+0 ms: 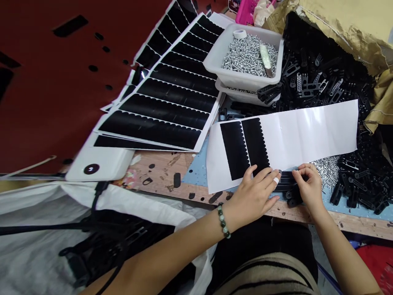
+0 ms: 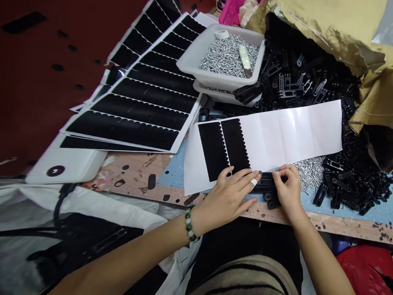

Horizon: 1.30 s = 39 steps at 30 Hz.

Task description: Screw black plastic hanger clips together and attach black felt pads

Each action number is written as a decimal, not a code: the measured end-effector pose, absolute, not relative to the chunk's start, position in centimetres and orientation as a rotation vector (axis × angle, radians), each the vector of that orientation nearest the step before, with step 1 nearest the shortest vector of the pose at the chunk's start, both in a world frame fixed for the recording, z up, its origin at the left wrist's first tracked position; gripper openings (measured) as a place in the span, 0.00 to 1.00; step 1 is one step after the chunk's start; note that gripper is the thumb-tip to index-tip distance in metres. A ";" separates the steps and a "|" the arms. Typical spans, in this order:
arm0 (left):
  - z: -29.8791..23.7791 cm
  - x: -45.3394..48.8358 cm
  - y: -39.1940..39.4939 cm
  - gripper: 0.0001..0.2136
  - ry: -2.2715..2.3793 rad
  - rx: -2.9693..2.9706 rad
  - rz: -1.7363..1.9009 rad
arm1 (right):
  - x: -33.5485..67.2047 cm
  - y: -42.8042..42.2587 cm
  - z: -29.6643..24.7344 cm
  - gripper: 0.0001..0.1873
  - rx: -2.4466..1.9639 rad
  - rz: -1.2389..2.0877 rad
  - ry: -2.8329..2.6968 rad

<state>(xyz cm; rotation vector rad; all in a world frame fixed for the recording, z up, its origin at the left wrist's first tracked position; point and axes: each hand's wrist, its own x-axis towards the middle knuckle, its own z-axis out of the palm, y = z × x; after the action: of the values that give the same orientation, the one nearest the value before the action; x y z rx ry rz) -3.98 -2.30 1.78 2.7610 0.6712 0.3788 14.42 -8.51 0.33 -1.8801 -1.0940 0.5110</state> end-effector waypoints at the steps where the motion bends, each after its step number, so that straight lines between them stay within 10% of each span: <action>1: 1.8 -3.8 -2.3 0.19 0.677 2.771 0.380 | 14.4 -8.5 0.3 0.12 -1.884 0.499 -1.107; 15: 1.6 -2.9 -2.5 0.19 0.685 2.831 0.367 | 16.7 -8.3 0.7 0.21 -2.224 0.268 -1.648; 22: 1.5 -2.9 -2.4 0.19 0.698 2.793 0.404 | 17.7 -9.8 0.9 0.06 -1.915 0.274 -1.592; 39: 2.2 -2.7 -2.0 0.17 0.669 2.795 0.375 | 17.0 -6.8 3.5 0.05 -2.028 0.053 -2.488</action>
<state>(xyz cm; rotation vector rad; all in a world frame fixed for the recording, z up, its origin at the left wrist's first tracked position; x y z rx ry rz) -2.71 -2.00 2.21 2.7955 0.6692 0.3752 16.98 -6.77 3.53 -2.0285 -2.4879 0.0528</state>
